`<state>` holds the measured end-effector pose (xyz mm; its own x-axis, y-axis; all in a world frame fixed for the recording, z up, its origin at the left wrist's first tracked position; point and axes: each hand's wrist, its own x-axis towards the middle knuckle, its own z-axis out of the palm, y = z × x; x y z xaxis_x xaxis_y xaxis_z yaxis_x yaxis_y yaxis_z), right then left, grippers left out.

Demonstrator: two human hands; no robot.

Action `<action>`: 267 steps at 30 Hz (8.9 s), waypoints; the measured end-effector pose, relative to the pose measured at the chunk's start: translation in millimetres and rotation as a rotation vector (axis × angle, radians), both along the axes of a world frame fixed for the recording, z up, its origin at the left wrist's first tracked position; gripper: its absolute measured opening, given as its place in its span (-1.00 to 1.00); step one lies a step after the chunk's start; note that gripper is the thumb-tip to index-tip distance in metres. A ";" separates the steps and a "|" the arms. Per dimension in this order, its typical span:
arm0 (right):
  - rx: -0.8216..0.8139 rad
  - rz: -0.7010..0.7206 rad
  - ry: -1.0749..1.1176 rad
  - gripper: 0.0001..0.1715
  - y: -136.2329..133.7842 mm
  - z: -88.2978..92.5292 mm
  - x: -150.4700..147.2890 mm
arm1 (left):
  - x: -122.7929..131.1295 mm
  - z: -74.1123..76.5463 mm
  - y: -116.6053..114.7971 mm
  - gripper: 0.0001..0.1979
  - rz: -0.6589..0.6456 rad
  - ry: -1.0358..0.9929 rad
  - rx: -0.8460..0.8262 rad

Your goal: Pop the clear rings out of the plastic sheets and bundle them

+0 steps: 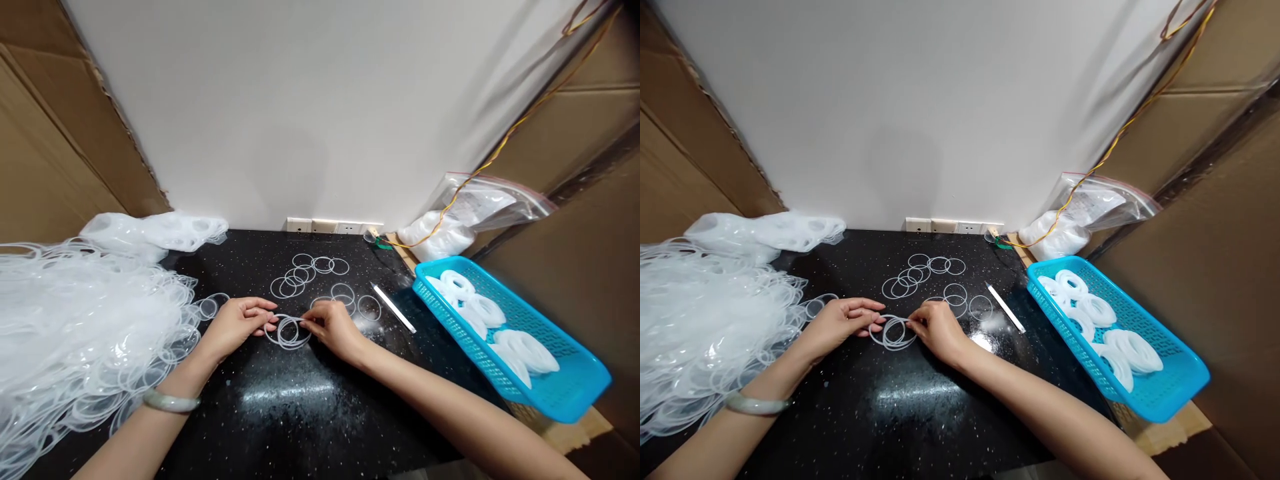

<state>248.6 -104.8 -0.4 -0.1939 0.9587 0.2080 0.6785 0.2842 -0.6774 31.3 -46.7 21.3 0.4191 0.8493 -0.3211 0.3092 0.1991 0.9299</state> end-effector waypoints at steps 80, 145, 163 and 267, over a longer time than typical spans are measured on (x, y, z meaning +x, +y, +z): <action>-0.298 -0.226 0.266 -0.85 -58.5 3.5 58.3 | -0.7 -4.0 -3.0 -0.81 -0.155 0.347 0.926; -0.205 -0.210 0.711 -0.73 -60.5 7.5 72.5 | 63.5 34.1 -30.7 -0.89 -0.605 0.305 0.763; -0.191 -0.173 0.725 -0.74 -60.5 10.0 70.2 | 83.4 21.8 -21.4 -0.90 -0.533 0.692 0.891; -0.179 0.025 -0.290 -0.89 162.1 47.0 104.2 | 31.7 34.6 106.3 -0.84 -0.198 0.366 0.803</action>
